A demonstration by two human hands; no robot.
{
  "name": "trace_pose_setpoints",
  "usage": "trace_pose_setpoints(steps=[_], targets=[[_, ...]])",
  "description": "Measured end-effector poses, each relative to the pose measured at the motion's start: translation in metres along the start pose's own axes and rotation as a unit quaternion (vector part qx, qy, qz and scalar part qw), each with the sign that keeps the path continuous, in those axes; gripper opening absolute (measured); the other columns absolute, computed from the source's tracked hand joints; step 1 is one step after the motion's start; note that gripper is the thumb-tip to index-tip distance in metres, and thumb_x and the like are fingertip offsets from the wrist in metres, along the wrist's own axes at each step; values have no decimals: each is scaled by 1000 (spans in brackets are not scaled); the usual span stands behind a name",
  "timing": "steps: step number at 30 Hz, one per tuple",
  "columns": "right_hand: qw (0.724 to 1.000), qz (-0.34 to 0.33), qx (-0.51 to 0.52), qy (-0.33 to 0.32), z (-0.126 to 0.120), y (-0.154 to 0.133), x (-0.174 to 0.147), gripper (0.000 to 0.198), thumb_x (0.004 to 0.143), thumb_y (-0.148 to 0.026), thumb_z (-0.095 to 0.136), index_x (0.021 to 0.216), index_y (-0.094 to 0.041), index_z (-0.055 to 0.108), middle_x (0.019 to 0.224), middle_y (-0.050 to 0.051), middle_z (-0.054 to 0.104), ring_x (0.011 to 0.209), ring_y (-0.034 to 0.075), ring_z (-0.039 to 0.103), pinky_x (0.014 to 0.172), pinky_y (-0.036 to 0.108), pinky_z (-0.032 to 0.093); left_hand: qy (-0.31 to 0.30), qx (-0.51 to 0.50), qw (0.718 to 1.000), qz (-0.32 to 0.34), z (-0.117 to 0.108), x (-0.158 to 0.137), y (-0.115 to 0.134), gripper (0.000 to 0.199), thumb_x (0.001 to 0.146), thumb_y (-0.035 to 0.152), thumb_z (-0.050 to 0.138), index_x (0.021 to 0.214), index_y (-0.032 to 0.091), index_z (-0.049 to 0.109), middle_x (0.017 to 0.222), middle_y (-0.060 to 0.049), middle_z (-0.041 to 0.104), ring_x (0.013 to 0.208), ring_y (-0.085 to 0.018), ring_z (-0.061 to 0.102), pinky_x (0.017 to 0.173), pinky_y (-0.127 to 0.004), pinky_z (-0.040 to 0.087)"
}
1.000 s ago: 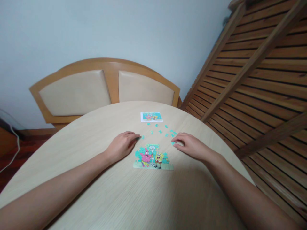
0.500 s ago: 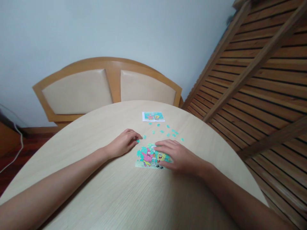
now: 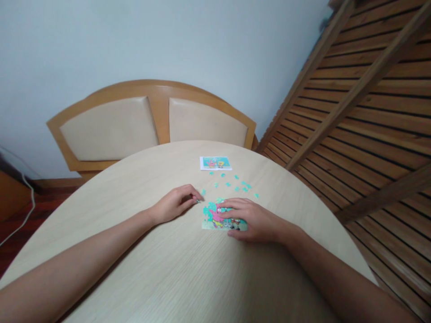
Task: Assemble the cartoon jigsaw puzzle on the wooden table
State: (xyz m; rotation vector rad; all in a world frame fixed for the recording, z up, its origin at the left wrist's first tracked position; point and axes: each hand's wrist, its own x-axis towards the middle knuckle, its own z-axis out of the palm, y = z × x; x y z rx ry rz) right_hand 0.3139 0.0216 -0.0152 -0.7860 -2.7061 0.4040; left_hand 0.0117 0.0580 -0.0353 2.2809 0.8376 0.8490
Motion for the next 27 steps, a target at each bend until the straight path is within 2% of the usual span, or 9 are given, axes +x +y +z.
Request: trace_pose_setpoints(steps=[3, 8, 27], targets=[[1000, 0, -4, 11, 0, 2, 0, 47, 83, -33, 76, 129, -26, 70, 139, 10, 64, 129, 29, 59, 111, 48, 44, 33, -78, 996, -33, 11, -2, 12, 17, 97, 30, 59, 98, 15, 67, 97, -7, 69, 90, -16, 64, 83, -30, 53], [1000, 0, -9, 18, 2, 3, 0, 46, 82, -32, 77, 126, -24, 71, 137, 11, 65, 127, 29, 59, 110, 48, 45, 3, -166, 984, -65, 26, -6, 24, 18, 93, 30, 65, 98, 13, 68, 93, -7, 71, 82, -15, 64, 76, -27, 53], [1000, 1, -8, 24, 4, 3, -1, 45, 82, -33, 75, 126, -24, 71, 137, 12, 65, 126, 28, 59, 109, 47, 45, -32, -151, 986, -54, 26, -6, 26, 16, 92, 30, 67, 95, 14, 69, 92, -6, 73, 83, -15, 65, 80, -29, 54]])
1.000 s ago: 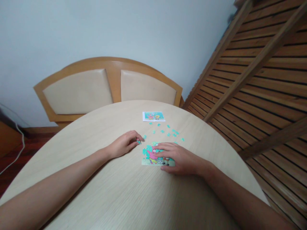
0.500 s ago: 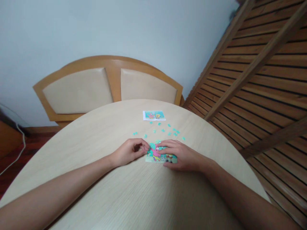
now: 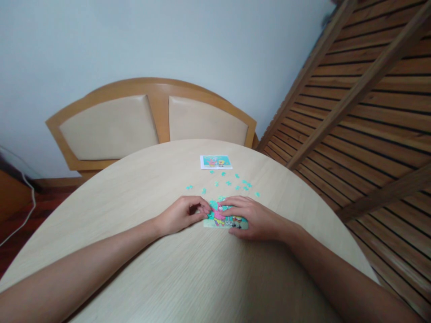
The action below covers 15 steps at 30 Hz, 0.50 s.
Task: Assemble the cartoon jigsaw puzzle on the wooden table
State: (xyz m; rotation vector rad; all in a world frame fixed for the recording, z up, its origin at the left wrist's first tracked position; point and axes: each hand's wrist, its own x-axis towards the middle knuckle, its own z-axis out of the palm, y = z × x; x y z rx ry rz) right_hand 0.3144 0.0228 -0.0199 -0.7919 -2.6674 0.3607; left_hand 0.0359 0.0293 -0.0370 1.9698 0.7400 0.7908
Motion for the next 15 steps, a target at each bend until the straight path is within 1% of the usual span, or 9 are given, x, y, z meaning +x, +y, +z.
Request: trace_pose_setpoints(steps=[3, 7, 15], targets=[[1000, -3, 2, 1, 0, 0, 0, 45, 83, -33, 74, 127, -24, 70, 136, 12, 65, 126, 28, 59, 109, 47, 45, 4, 28, 1000, 9, -1, 0, 0, 16, 92, 30, 65, 96, 15, 70, 94, -6, 73, 84, -16, 65, 78, -28, 53], [1000, 1, 2, -1, -1, -1, 1, 46, 82, -32, 75, 126, -24, 71, 136, 12, 65, 126, 29, 59, 109, 47, 45, 6, 75, 997, 17, -2, 0, 1, 16, 94, 30, 64, 96, 16, 70, 95, -6, 74, 85, -17, 66, 78, -29, 53], [1000, -4, -3, 2, 0, 1, 1, 45, 82, -31, 75, 126, -23, 71, 136, 11, 65, 126, 28, 59, 109, 47, 45, 6, 127, 991, 37, -4, 1, 2, 12, 94, 27, 62, 98, 18, 70, 97, -5, 74, 90, -17, 67, 84, -30, 52]])
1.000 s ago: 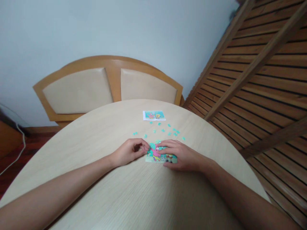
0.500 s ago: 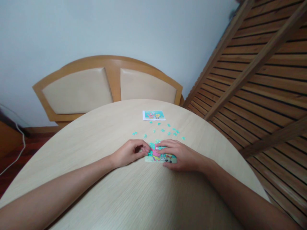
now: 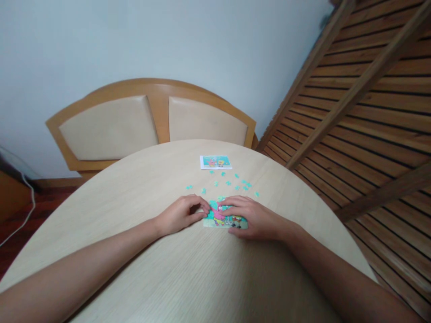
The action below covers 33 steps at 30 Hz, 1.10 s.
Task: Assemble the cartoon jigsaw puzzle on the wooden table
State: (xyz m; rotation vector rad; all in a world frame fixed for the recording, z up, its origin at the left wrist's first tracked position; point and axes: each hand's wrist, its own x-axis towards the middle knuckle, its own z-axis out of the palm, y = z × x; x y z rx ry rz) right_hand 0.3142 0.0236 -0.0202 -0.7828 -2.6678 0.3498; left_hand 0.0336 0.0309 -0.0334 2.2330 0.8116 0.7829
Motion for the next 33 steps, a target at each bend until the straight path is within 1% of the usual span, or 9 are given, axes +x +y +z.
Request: trace_pose_setpoints(steps=[4, 10, 13, 18, 23, 26, 29, 31, 33], targets=[[1000, 0, 0, -3, 0, 0, -1, 46, 82, -31, 75, 126, -23, 70, 137, 12, 65, 127, 29, 59, 109, 47, 45, 5, 55, 998, 20, -2, -1, -2, 13, 95, 28, 62, 101, 19, 70, 99, -6, 73, 92, -19, 66, 87, -33, 53], [1000, 1, 2, 0, -1, -2, -1, 45, 82, -31, 75, 126, -24, 70, 137, 12, 65, 127, 29, 59, 110, 48, 45, -51, 153, 978, 130, -7, -2, 2, 17, 100, 23, 51, 109, 20, 66, 103, -8, 72, 98, -21, 66, 94, -38, 52], [1000, -4, 2, 5, 0, -2, -1, 45, 82, -31, 75, 125, -24, 71, 136, 12, 65, 127, 29, 59, 110, 47, 45, -72, 197, 964, 166, -9, -1, 5, 21, 101, 22, 47, 110, 19, 66, 104, -9, 72, 102, -22, 66, 97, -40, 51], [1000, -2, 2, 1, 0, -2, 0, 46, 81, -32, 75, 126, -23, 71, 136, 12, 65, 126, 29, 60, 109, 48, 45, -97, 206, 950, 212, -12, -1, 9, 22, 99, 22, 48, 104, 22, 69, 99, -9, 75, 102, -23, 68, 97, -40, 53], [1000, -1, -2, -3, -1, -3, 0, 47, 81, -31, 75, 127, -22, 70, 137, 12, 65, 128, 29, 59, 110, 47, 44, -117, 189, 953, 206, -13, -2, 11, 20, 97, 27, 51, 101, 22, 70, 96, -10, 75, 96, -23, 70, 94, -39, 56], [1000, 1, 0, -3, -1, -3, -1, 47, 81, -31, 75, 127, -22, 70, 138, 13, 64, 128, 30, 59, 110, 48, 44, -107, 188, 954, 206, -12, -2, 11, 21, 98, 26, 49, 100, 22, 70, 93, -9, 75, 94, -22, 71, 91, -37, 57], [1000, 2, 6, -2, -1, -2, -1, 47, 81, -32, 75, 127, -24, 70, 138, 12, 64, 128, 30, 59, 110, 49, 45, -102, 199, 951, 214, -13, -2, 9, 23, 98, 24, 47, 102, 21, 69, 97, -9, 75, 95, -21, 70, 90, -36, 57], [1000, 3, 8, -4, -1, -2, -1, 47, 81, -32, 75, 127, -24, 70, 139, 12, 64, 128, 30, 59, 110, 49, 45, -77, 214, 953, 200, -16, -1, 6, 23, 99, 23, 46, 102, 20, 69, 103, -9, 75, 97, -20, 70, 90, -36, 56], [1000, 4, 10, -8, -1, -2, -1, 48, 82, -32, 75, 129, -25, 69, 140, 11, 63, 129, 29, 58, 111, 49, 44, -12, 237, 960, 146, -20, 0, -1, 23, 99, 23, 46, 102, 20, 68, 107, -8, 73, 99, -21, 68, 90, -37, 55]])
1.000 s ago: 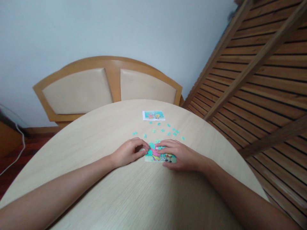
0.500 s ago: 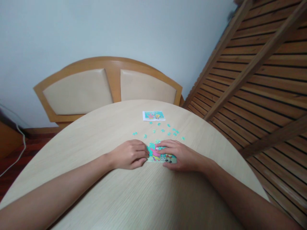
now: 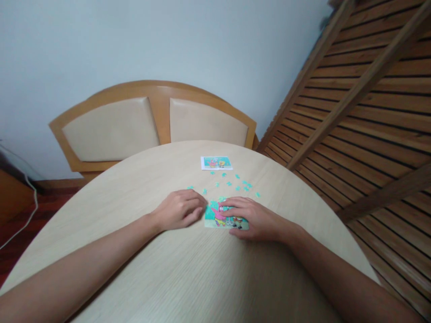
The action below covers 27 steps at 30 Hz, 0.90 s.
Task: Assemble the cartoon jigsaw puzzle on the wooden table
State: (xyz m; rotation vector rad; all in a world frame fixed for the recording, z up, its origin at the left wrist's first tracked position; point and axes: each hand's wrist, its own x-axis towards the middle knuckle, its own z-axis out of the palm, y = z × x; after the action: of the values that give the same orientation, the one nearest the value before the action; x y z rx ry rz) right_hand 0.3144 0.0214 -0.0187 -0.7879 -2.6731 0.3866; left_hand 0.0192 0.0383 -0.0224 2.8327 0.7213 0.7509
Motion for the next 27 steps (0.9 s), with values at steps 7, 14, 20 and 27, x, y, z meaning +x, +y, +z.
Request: trace_pose_setpoints(steps=[7, 14, 20, 27], targets=[[1000, 0, 1, -5, -1, 0, 0, 48, 83, -33, 74, 130, -26, 69, 141, 10, 62, 131, 29, 57, 112, 48, 43, 85, 64, 958, -267, 3, -9, -36, 22, 95, 31, 56, 110, 19, 67, 106, -9, 72, 99, -27, 64, 87, -42, 51], [1000, 1, -3, -12, -1, -1, 0, 50, 83, -34, 74, 131, -26, 68, 142, 10, 62, 132, 29, 56, 112, 48, 43, 74, 44, 956, -281, 7, -11, -45, 26, 93, 31, 60, 114, 19, 67, 101, -10, 73, 93, -27, 64, 81, -39, 51], [1000, 4, -1, -21, -2, -4, 1, 51, 83, -34, 75, 132, -25, 68, 143, 10, 61, 133, 29, 55, 113, 48, 42, 73, 14, 958, -277, 8, -10, -47, 24, 93, 29, 59, 112, 18, 67, 97, -9, 72, 91, -25, 64, 81, -37, 50], [999, 4, 1, -32, -1, -8, 2, 52, 83, -34, 74, 134, -25, 66, 146, 9, 59, 134, 29, 54, 115, 47, 40, 79, -53, 962, -256, 10, -6, -44, 22, 92, 25, 55, 109, 16, 66, 100, -8, 72, 91, -21, 66, 83, -34, 52]])
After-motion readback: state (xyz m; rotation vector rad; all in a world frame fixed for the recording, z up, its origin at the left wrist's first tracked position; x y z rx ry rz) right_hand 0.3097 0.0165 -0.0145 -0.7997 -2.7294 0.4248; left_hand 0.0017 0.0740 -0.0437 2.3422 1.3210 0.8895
